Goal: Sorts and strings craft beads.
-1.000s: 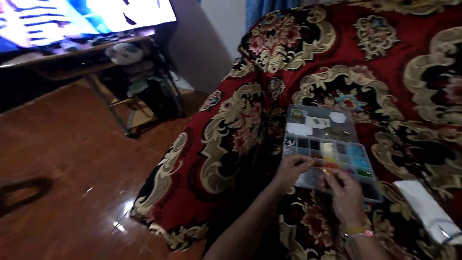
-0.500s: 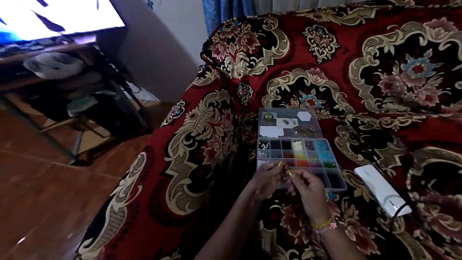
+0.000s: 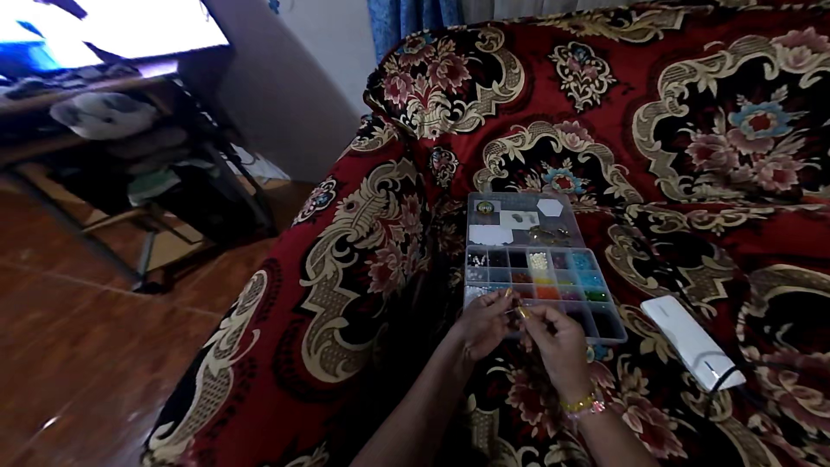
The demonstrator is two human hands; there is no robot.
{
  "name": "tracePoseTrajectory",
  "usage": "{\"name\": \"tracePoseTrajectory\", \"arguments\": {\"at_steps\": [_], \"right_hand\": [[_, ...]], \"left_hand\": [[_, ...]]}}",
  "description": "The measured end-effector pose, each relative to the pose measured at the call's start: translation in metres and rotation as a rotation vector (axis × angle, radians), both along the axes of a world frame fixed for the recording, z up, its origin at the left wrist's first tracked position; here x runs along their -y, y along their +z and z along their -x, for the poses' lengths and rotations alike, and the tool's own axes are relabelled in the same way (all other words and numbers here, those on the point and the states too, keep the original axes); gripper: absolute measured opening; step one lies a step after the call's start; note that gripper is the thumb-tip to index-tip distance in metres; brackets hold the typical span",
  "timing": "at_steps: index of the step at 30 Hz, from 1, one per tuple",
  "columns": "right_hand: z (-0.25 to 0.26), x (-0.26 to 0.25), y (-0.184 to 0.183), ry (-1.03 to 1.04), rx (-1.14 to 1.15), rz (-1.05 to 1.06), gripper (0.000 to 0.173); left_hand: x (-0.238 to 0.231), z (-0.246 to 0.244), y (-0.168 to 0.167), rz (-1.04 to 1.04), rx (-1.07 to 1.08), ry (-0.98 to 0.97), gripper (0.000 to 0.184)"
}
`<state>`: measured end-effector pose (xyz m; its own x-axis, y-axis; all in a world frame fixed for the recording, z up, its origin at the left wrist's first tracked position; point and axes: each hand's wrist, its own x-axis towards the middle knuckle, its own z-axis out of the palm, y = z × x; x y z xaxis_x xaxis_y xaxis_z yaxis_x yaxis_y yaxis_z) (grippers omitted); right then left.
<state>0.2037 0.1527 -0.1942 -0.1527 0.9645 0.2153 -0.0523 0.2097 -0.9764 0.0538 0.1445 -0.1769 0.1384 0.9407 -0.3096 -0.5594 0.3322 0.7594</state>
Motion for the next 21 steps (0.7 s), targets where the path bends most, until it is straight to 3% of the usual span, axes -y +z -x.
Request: {"name": "tracePoseTrajectory", "arguments": {"at_steps": [21], "right_hand": [[-0.001, 0.0009, 0.0021, -0.002, -0.004, -0.027, 0.012]], "left_hand": [[-0.0013, 0.0056, -0.0017, 0.007, -0.024, 0.0, 0.018]]}}
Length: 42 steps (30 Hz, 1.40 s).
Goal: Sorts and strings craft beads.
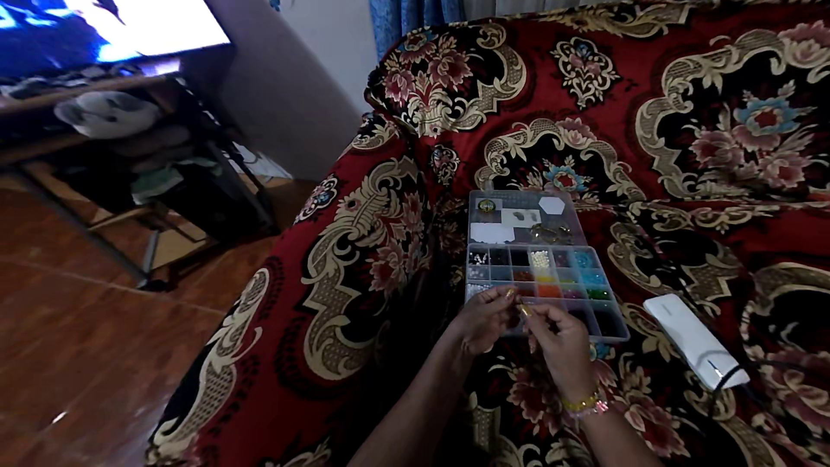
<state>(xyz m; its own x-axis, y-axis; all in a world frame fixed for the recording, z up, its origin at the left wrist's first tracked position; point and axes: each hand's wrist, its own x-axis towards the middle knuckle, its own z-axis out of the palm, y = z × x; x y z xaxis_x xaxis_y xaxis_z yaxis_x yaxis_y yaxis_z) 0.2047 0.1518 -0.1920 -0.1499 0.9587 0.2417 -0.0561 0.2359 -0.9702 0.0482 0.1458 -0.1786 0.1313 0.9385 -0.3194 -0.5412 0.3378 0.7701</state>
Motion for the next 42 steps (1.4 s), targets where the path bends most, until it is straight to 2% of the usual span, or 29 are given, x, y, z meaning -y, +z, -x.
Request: {"name": "tracePoseTrajectory", "arguments": {"at_steps": [14, 21, 42], "right_hand": [[0.0, 0.0019, 0.0007, 0.035, -0.021, 0.037, 0.01], [-0.0002, 0.0009, -0.0011, 0.036, 0.0, 0.017, 0.01], [-0.0001, 0.0015, -0.0002, 0.042, -0.007, 0.012, 0.009]], "left_hand": [[-0.0014, 0.0034, -0.0038, -0.037, -0.008, -0.098, 0.022], [-0.0005, 0.0024, -0.0002, -0.036, -0.073, -0.087, 0.02], [-0.0026, 0.0055, -0.0017, -0.066, -0.077, -0.093, 0.021]]}}
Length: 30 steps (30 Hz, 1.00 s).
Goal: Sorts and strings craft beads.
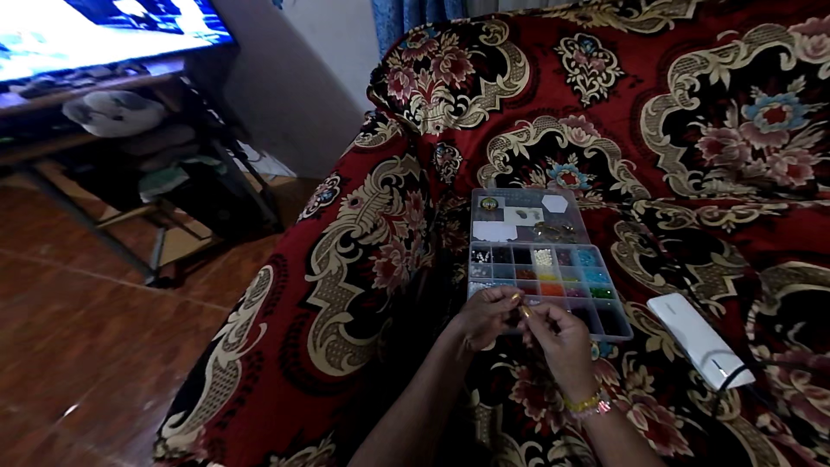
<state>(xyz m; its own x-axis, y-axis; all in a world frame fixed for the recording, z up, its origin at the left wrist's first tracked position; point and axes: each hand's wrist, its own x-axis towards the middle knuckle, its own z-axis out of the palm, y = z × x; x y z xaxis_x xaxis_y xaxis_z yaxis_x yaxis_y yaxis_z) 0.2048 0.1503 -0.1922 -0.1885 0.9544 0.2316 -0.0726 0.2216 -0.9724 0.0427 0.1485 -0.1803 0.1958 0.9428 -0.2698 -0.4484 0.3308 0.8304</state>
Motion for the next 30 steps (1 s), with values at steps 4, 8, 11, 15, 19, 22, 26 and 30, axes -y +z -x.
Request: {"name": "tracePoseTrajectory", "arguments": {"at_steps": [4, 8, 11, 15, 19, 22, 26, 30], "right_hand": [[0.0, 0.0, 0.0, -0.001, 0.009, 0.003, 0.009], [0.0, 0.0, 0.0, -0.011, 0.054, 0.008, 0.01], [0.0, 0.0, 0.0, -0.01, 0.056, 0.01, 0.01], [0.0, 0.0, 0.001, -0.008, 0.051, 0.026, 0.008], [0.0, -0.001, 0.001, -0.003, 0.063, 0.032, 0.009], [0.001, 0.0, 0.001, 0.003, 0.059, 0.037, 0.008], [0.0, 0.0, 0.003, 0.028, 0.089, 0.049, 0.01], [-0.001, -0.001, 0.002, 0.059, 0.135, 0.032, 0.013]], "left_hand": [[0.0, 0.001, 0.0, -0.023, -0.017, -0.008, 0.02], [0.0, 0.001, -0.001, -0.08, -0.068, -0.022, 0.021], [0.0, 0.002, -0.001, -0.097, -0.08, -0.024, 0.022], [0.0, 0.002, -0.001, -0.1, -0.073, -0.023, 0.021], [-0.001, 0.004, -0.002, -0.109, -0.065, -0.032, 0.021], [0.0, 0.007, -0.001, -0.119, -0.088, -0.028, 0.021], [-0.001, 0.01, 0.001, -0.166, -0.193, -0.033, 0.016], [0.0, 0.013, 0.005, -0.199, -0.299, -0.018, 0.011]]}}
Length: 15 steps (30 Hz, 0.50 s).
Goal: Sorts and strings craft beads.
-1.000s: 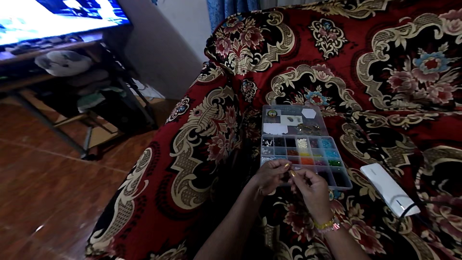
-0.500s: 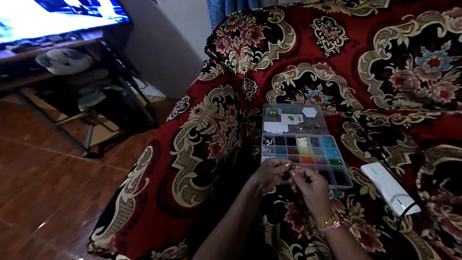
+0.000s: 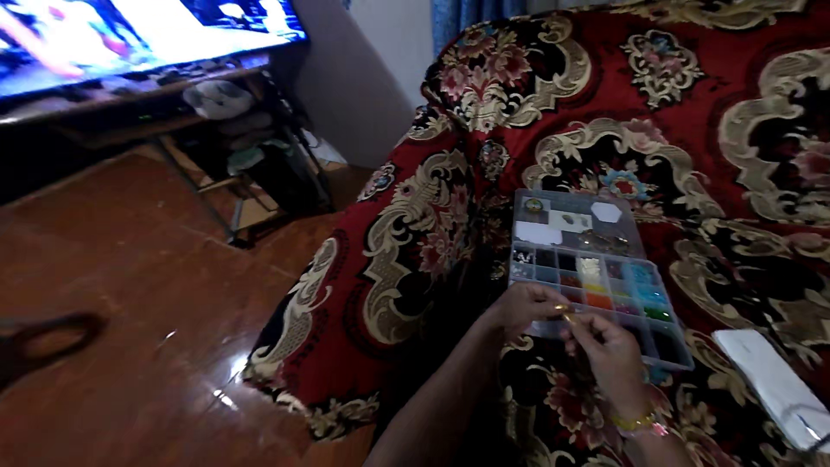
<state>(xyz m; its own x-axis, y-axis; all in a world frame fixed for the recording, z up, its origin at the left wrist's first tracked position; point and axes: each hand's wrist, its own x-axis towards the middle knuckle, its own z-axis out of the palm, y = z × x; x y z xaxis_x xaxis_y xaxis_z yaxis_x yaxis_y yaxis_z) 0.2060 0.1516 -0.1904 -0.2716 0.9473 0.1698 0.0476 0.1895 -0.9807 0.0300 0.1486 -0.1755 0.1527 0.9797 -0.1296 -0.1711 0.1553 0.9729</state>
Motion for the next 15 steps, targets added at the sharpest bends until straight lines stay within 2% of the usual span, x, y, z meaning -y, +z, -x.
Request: {"name": "tracePoseTrajectory", "arguments": {"at_steps": [6, 15], "right_hand": [[-0.0024, -0.0035, -0.0034, 0.027, -0.036, 0.06, 0.013], [-0.0026, -0.0053, -0.0033, 0.031, -0.139, 0.123, 0.013]], "left_hand": [[-0.0023, 0.0022, 0.0028, -0.037, -0.036, -0.037, 0.01], [-0.0023, -0.0018, 0.0039, -0.05, -0.079, 0.033, 0.009]]}}
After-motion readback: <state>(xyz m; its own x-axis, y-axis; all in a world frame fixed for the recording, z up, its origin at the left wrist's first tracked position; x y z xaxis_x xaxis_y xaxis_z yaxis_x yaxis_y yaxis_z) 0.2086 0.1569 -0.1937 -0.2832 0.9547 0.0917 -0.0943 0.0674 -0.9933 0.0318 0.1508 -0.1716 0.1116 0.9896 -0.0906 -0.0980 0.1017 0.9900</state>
